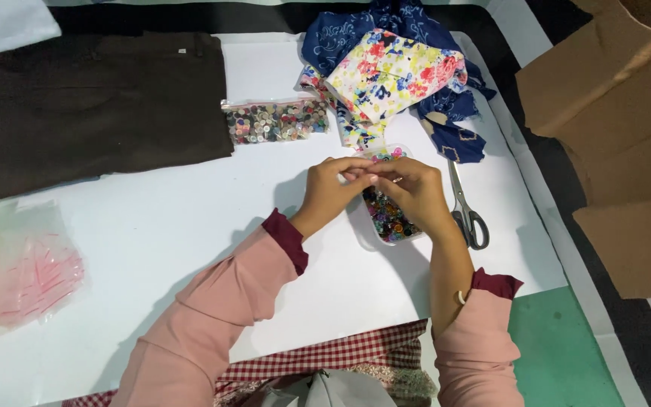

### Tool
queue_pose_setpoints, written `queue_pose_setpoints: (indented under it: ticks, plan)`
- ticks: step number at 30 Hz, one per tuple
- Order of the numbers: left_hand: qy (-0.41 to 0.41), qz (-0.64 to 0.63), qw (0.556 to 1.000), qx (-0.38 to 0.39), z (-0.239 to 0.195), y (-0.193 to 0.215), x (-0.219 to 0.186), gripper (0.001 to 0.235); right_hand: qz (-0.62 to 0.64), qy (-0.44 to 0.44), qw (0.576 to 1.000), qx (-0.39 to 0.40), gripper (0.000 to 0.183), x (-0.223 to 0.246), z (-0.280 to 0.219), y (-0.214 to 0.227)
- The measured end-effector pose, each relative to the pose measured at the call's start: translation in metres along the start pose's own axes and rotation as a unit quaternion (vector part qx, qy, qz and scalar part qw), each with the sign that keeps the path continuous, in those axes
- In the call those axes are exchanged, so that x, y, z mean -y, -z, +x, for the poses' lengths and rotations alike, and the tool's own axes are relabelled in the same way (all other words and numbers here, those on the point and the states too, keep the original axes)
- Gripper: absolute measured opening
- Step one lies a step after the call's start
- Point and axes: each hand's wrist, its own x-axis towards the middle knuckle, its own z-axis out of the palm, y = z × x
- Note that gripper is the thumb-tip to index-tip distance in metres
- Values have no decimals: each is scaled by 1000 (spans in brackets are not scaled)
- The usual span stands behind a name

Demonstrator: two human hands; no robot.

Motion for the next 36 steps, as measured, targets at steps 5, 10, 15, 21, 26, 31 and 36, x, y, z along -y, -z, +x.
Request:
queue_pose_setpoints:
  ticks: [5, 10, 15, 21, 26, 31, 36]
  plan:
    - [38, 0, 999, 1, -15, 43, 5, 26, -86, 113, 989, 32, 27, -5, 1, -34]
    - [59, 57, 997, -6, -40, 100, 12, 30, -70, 143, 983, 94, 30, 14, 6, -83]
    - [2, 198, 980, -36, -56, 153, 27, 18, -62, 26, 992, 109, 16, 18, 23, -130]
    - [-3, 369, 929, 21, -69, 192, 8, 12, 22, -116, 978, 171, 9, -12, 40, -186]
    - [-2, 368, 929, 45, -69, 194, 17, 10, 11, -88, 985, 145, 12, -9, 34, -205]
    - [8, 356, 933, 53, -68, 196, 16, 10, -10, -42, 991, 124, 17, -3, 27, -205]
    - [5, 322, 946, 36, -69, 194, 29, 13, -76, 53, 993, 74, 14, -2, 19, -208]
